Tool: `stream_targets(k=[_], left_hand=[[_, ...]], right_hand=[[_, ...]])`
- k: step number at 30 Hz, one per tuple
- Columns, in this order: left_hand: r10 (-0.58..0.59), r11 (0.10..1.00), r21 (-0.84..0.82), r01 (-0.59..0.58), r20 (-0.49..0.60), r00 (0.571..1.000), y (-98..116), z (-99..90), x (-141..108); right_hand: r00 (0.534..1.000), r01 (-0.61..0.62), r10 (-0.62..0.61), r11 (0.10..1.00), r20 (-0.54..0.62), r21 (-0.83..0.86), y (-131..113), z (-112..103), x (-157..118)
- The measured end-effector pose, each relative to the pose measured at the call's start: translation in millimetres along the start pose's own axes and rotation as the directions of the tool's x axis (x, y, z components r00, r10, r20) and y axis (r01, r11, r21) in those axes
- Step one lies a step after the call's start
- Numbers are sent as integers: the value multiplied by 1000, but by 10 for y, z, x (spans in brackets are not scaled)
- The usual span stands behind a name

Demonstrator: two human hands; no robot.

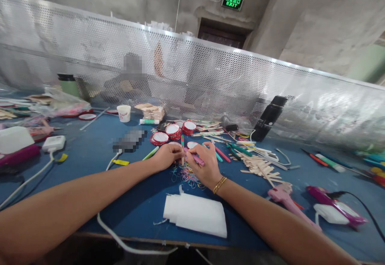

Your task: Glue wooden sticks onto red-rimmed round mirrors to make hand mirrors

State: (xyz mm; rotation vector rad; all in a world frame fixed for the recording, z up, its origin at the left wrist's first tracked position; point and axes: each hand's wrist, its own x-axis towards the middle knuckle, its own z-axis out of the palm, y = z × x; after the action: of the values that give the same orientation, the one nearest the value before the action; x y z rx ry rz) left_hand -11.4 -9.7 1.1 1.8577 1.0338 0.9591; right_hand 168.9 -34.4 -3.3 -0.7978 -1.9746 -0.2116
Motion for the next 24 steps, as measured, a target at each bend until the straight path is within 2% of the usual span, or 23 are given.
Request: stream_targets(k=[6,13,24], left_hand=[[5,1000,23,-5,9,1000,67,2,-18],[-5,1000,18,5,11,1000,40,2,-3],[6,999,31,-7,11,1000,89,2,-27]], right_hand=[[999,-26,25,999,-44,-23,18,3,11],[1000,11,-11,1000,-3,3,3,8,0],[999,-13,12,1000,-33,-21,-10,-6,6]])
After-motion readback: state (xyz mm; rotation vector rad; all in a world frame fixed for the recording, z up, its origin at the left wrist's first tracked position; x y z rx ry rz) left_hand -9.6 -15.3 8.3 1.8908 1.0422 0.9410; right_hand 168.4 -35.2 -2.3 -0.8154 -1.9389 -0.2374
